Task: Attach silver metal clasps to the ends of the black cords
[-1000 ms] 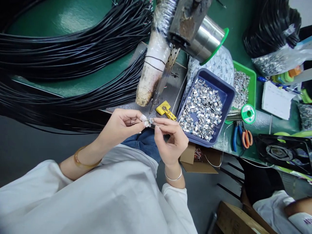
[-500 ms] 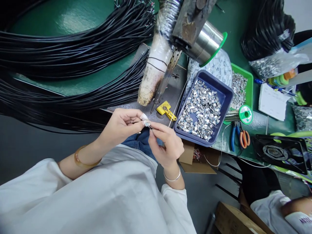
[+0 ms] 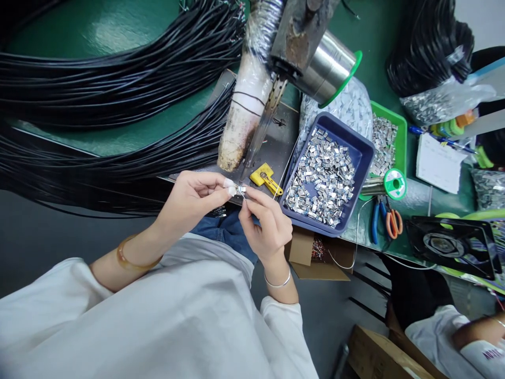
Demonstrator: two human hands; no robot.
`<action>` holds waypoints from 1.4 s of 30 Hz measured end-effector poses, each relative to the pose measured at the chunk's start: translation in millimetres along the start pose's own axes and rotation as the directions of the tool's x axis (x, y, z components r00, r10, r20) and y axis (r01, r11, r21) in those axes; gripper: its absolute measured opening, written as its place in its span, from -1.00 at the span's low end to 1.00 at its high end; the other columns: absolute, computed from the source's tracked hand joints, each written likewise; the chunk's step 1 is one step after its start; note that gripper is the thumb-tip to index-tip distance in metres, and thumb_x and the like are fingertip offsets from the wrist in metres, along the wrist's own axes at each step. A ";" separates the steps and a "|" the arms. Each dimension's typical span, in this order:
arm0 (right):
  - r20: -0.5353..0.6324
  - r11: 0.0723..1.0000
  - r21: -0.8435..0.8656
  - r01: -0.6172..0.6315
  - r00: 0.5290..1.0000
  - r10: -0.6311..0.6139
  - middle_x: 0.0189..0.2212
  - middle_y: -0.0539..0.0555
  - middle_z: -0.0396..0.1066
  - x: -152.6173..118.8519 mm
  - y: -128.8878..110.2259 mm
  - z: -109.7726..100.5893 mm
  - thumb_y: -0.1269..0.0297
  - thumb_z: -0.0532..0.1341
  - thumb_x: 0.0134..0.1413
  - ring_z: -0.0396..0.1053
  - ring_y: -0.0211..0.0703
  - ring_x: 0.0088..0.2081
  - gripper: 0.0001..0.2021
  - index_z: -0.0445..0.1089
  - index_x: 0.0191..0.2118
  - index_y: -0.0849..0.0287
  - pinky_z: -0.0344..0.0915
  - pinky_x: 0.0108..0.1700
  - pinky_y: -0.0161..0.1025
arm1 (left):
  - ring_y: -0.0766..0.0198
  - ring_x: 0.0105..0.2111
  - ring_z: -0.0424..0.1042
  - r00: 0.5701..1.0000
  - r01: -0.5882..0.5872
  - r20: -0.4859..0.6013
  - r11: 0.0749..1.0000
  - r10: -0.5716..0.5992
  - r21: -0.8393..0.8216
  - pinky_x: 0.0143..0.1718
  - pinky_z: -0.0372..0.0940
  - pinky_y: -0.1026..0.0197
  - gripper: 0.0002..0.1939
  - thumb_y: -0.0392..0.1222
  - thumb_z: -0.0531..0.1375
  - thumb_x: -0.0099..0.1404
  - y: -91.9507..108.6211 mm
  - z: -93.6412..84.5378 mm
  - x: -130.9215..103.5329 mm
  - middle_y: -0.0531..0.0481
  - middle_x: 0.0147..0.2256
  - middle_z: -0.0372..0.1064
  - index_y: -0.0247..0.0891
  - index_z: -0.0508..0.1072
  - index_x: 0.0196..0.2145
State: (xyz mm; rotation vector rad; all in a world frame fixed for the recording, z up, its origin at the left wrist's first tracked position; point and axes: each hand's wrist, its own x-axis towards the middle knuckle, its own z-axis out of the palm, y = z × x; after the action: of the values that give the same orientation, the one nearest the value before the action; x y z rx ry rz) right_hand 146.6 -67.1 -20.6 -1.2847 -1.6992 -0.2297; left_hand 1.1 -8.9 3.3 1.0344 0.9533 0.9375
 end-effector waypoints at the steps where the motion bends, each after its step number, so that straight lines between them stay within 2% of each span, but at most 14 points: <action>1: 0.000 1.000 -0.004 0.007 1.000 -0.007 -0.18 0.09 0.63 -0.1 0.5 0.4 0.53 0.34 0.12 0.60 -0.23 -0.19 -0.83 0.45 -0.21 0.14 0.55 -0.10 -0.30 | 0.45 -0.57 0.21 1.000 0.002 -0.007 1.000 -0.002 -0.016 -0.55 0.15 0.39 -0.91 -0.27 0.31 0.01 0.3 0.7 0.4 0.07 -0.61 0.33 -0.35 0.53 -0.58; 7: 0.000 1.000 0.011 0.026 1.000 -0.026 -0.18 0.10 0.63 -0.7 3.1 3.5 0.52 0.33 0.14 0.60 -0.24 -0.18 -0.85 0.43 -0.22 0.16 0.56 -0.10 -0.32 | 0.41 -0.54 0.32 0.999 -0.011 -0.034 0.998 0.009 -0.057 -0.49 0.27 0.38 -0.94 -0.28 0.31 -0.02 -2.1 3.1 3.6 0.06 -0.57 0.42 -0.34 0.55 -0.57; 14: -0.010 0.998 0.025 -0.059 0.998 0.060 -0.15 0.04 0.60 0.9 3.2 6.4 0.50 0.33 0.14 0.60 -0.17 -0.16 -0.81 0.43 -0.18 0.09 0.59 -0.17 -0.23 | 0.40 -0.52 0.33 0.997 -0.064 -0.051 0.998 0.064 -0.005 -0.48 0.29 0.38 -0.92 -0.28 0.29 0.04 -5.7 3.8 5.2 0.05 -0.56 0.41 -0.33 0.55 -0.55; 22: 0.001 0.996 0.027 -0.088 0.996 0.088 -0.13 0.06 0.58 3.1 -1.3 3.0 0.52 0.34 0.11 0.59 -0.15 -0.14 -0.79 0.47 -0.16 0.09 0.60 -0.14 -0.20 | 0.43 -0.58 0.23 0.991 -0.108 -0.064 0.991 0.114 0.084 -0.56 0.17 0.38 -0.89 -0.26 0.27 0.09 -4.3 4.3 2.0 0.08 -0.60 0.31 -0.32 0.51 -0.55; 33: 0.017 0.992 0.022 -0.127 0.992 0.127 -0.21 0.01 0.60 4.5 0.0 3.7 0.48 0.35 0.12 0.57 -0.20 -0.22 -0.84 0.48 -0.22 0.08 0.54 -0.19 -0.24 | 0.43 -0.56 0.19 0.995 -0.092 -0.022 0.988 0.095 0.124 -0.56 0.10 0.38 -0.89 -0.24 0.28 0.15 -10.1 0.8 0.1 0.08 -0.58 0.25 -0.32 0.52 -0.50; 38: -0.029 0.992 0.020 -0.124 0.992 0.124 -0.22 0.01 0.59 6.8 -3.6 4.3 0.51 0.38 0.09 0.57 -0.20 -0.22 -0.80 0.51 -0.20 0.08 0.55 -0.18 -0.25 | 0.48 -0.60 0.02 0.993 -0.121 0.022 0.985 0.119 0.125 -0.60 -0.04 0.38 -0.85 -0.23 0.27 0.20 -7.6 0.2 -1.9 0.10 -0.60 0.19 -0.32 0.52 -0.49; 42: -0.020 0.993 0.041 -0.113 0.993 0.114 -0.21 0.04 0.60 3.0 -2.6 5.2 0.48 0.35 0.11 0.58 -0.19 -0.23 -0.84 0.47 -0.21 0.09 0.55 -0.21 -0.25 | 0.46 -0.59 0.05 0.996 -0.083 0.040 0.991 0.079 0.109 -0.60 -0.03 0.36 -0.85 -0.23 0.28 0.17 -5.9 -1.7 -0.3 0.10 -0.61 0.16 -0.32 0.50 -0.52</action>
State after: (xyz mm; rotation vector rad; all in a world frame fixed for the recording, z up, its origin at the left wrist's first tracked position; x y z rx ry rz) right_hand 141.6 -63.0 -20.1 -1.3401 -1.5981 -0.1419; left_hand 0.4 -10.2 -2.7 1.1873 0.9480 0.9379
